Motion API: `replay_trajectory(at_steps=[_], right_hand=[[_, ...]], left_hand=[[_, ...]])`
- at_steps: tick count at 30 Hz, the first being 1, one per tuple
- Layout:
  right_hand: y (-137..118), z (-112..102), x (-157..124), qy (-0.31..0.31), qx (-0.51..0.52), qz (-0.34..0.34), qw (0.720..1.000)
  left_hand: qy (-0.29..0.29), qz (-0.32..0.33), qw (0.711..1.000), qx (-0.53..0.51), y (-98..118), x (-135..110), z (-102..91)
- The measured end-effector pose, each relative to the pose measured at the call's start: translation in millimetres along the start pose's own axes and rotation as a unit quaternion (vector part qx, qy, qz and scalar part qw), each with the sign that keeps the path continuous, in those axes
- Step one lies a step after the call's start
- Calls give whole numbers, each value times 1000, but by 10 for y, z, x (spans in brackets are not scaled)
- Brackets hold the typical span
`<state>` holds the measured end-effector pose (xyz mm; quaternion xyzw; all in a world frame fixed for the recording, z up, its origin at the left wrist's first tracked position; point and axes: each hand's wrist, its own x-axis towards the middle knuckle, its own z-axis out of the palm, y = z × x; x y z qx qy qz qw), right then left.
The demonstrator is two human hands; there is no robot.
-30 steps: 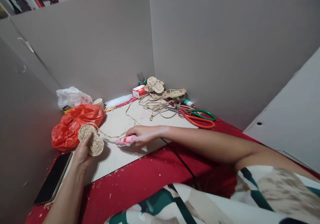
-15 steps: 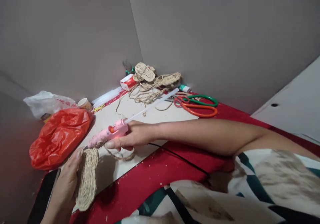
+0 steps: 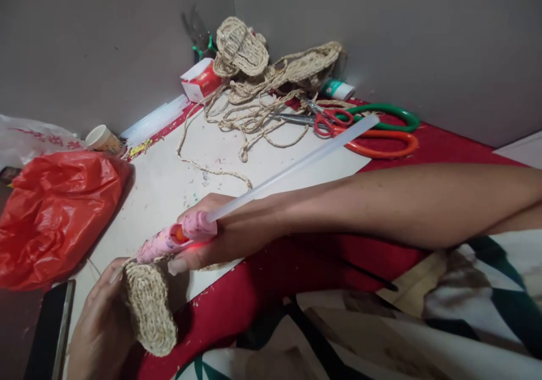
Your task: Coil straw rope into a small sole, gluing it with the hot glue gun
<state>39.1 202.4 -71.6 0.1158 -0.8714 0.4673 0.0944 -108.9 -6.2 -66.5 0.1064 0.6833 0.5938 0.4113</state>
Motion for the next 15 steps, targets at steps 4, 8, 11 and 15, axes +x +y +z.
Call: replay_trajectory(at_steps=[4, 8, 11, 15], right_hand=[[-20, 26, -8, 37, 53, -17, 998], [7, 80, -24, 40, 24, -9, 999], [41, 122, -36, 45, -15, -4, 999], [50, 143, -49, 63, -29, -20, 997]], left_hand=[[0, 9, 1000, 2, -38, 5, 0], [31, 8, 999, 2, -59, -9, 29], [66, 15, 998, 5, -57, -37, 71], [79, 17, 997, 8, -59, -48, 90]])
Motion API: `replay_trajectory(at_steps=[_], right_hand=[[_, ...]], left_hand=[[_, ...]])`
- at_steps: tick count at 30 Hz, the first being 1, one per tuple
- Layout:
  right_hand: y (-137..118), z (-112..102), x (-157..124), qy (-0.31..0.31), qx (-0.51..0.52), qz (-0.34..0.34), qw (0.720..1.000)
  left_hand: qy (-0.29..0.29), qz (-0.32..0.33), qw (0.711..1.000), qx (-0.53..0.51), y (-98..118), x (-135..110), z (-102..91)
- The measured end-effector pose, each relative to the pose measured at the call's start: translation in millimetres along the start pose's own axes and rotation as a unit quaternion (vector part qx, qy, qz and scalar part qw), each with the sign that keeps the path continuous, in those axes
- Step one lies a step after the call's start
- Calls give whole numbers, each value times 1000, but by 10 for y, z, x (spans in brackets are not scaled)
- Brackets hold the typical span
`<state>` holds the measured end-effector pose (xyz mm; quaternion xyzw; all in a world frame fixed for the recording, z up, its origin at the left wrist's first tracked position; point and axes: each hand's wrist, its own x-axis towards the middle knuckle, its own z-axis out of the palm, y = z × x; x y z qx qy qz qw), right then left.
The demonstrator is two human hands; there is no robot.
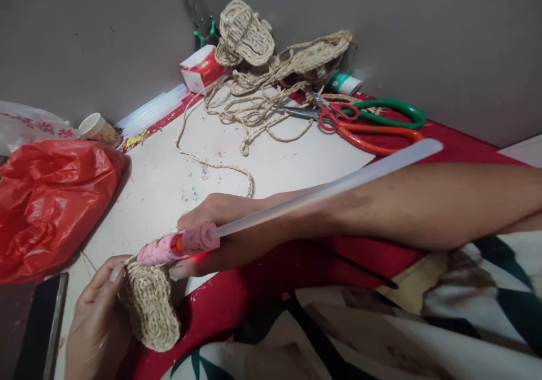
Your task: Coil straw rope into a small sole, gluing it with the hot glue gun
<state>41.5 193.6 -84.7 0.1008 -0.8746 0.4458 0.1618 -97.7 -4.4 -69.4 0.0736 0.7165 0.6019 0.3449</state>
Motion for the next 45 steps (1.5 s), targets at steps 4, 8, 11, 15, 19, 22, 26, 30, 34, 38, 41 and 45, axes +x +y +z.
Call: replay_trajectory(at_steps=[4, 8, 11, 15, 19, 22, 26, 30, 34, 38, 41, 45], right_hand=[[-19, -10, 1, -1, 27, 10, 1000], [-25, -2, -3, -16, 23, 32, 999], [-6, 19, -11, -20, 10, 44, 999], [27, 45, -19, -18, 11, 33, 999], [31, 40, -23, -19, 8, 28, 999], [27, 22, -26, -24, 4, 23, 999], [28, -16, -32, -44, -2, 35, 998], [-6, -74, -23, -69, 1, 43, 997], [-68, -125, -8, -74, 11, 60, 995], [-103, -166, -7, -86, 8, 58, 995], [-118, -201, -4, -96, 14, 57, 994], [-137, -229, 6, -105, 25, 55, 993]], left_hand=[[-9, 10, 1000, 3, -17, 32, -35], [-30, 15, 999, 13, -58, 85, -110], [-33, 12, 999, 23, -87, 110, -146], [-48, 7, 998, 25, -77, 89, -119], [-47, 2, 999, -12, -5, 15, -11], [-48, -22, 998, -21, 53, -25, 60], [-74, -67, 995, -12, 81, -25, 57], [-102, -105, 989, -5, 79, -25, 3], [-112, -100, 989, 11, 83, -49, -26], [-118, -86, 989, 24, 88, -82, -31], [-122, -82, 989, 26, 97, -113, -13], [-129, -72, 989, 17, 107, -139, 28]])
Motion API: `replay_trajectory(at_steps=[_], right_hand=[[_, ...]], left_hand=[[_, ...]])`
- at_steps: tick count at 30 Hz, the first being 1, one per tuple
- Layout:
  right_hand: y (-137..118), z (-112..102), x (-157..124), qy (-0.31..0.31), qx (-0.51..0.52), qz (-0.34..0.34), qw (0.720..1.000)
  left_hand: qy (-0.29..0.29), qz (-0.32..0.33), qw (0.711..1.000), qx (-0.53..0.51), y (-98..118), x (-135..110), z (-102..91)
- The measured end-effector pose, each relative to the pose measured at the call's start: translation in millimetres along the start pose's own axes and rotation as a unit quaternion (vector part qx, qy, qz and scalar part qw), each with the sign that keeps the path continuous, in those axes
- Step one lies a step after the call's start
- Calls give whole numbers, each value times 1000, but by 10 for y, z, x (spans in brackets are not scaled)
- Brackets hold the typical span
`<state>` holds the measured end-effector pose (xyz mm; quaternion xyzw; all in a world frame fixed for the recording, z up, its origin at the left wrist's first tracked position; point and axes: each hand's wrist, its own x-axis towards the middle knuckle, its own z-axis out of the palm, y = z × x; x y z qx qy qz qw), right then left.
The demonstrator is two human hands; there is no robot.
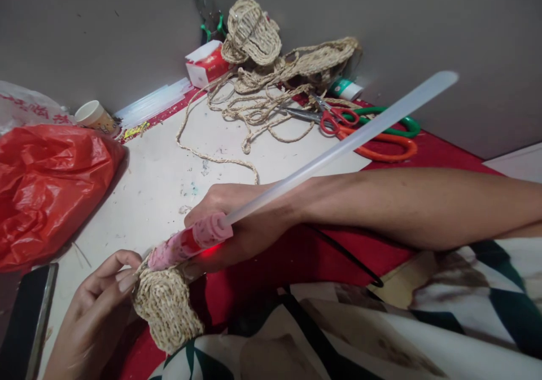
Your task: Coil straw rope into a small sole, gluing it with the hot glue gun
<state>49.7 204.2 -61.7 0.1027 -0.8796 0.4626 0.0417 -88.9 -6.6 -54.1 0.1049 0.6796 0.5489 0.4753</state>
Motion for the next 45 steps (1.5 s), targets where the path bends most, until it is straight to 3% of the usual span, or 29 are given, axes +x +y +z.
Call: replay_trajectory(at_steps=[6, 10, 16, 21, 28, 33, 45], right_hand=[[4, 3, -17, 14, 29, -18, 999], [2, 6, -32, -22, 36, -1, 999], [-3, 14, -30, -27, 51, -3, 998], [-31, 11, -19, -24, 49, 16, 998], [-15, -5, -46, -30, 39, 6, 999], [-24, -20, -45, -25, 28, 10, 999], [-22, -49, -50, -27, 18, 25, 999]], left_hand=[[5, 12, 1000, 25, -25, 9, -15], [14, 14, 999, 43, -33, -6, -15], [26, 48, 995, 79, -53, -26, -7], [-23, 43, 994, 101, -108, 12, -67], [-21, 40, 997, 69, -119, 39, -29], [-62, 4, 998, 17, -124, 50, 9], [-103, -95, 985, -98, -196, -7, 122]])
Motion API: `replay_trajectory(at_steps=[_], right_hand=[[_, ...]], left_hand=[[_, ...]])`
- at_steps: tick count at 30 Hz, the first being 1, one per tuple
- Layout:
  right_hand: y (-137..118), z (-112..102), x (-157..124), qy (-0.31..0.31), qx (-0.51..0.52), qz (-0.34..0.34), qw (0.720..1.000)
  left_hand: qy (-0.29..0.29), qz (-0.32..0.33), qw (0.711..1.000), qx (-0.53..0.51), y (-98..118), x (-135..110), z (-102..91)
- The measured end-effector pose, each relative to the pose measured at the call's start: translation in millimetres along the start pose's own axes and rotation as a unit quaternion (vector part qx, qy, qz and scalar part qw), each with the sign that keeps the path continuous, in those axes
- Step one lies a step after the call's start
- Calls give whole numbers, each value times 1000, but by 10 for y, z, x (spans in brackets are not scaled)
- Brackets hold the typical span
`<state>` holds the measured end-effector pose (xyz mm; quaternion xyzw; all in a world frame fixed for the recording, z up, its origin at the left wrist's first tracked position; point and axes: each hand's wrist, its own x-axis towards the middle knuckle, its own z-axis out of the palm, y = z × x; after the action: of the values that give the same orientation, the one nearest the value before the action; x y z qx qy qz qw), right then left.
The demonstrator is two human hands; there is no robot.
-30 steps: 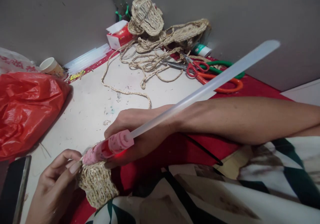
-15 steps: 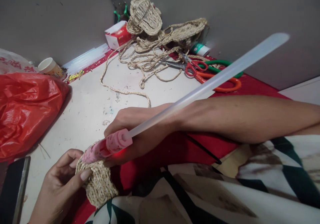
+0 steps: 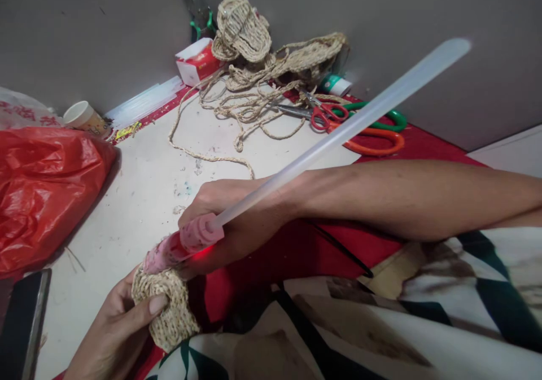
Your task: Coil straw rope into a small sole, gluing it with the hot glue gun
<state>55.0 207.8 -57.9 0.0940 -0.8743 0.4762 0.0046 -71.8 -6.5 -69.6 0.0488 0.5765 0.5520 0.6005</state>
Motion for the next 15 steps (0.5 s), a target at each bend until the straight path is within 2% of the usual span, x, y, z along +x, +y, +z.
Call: replay_trajectory(at_steps=[5, 15], right_hand=[[-11, -16, 5, 8, -10, -9, 1000], [77, -6, -5, 51, -43, -35, 997]], left_hand=[[11, -5, 1000, -19, -23, -23, 31], [102, 32, 994, -19, 29, -38, 10]])
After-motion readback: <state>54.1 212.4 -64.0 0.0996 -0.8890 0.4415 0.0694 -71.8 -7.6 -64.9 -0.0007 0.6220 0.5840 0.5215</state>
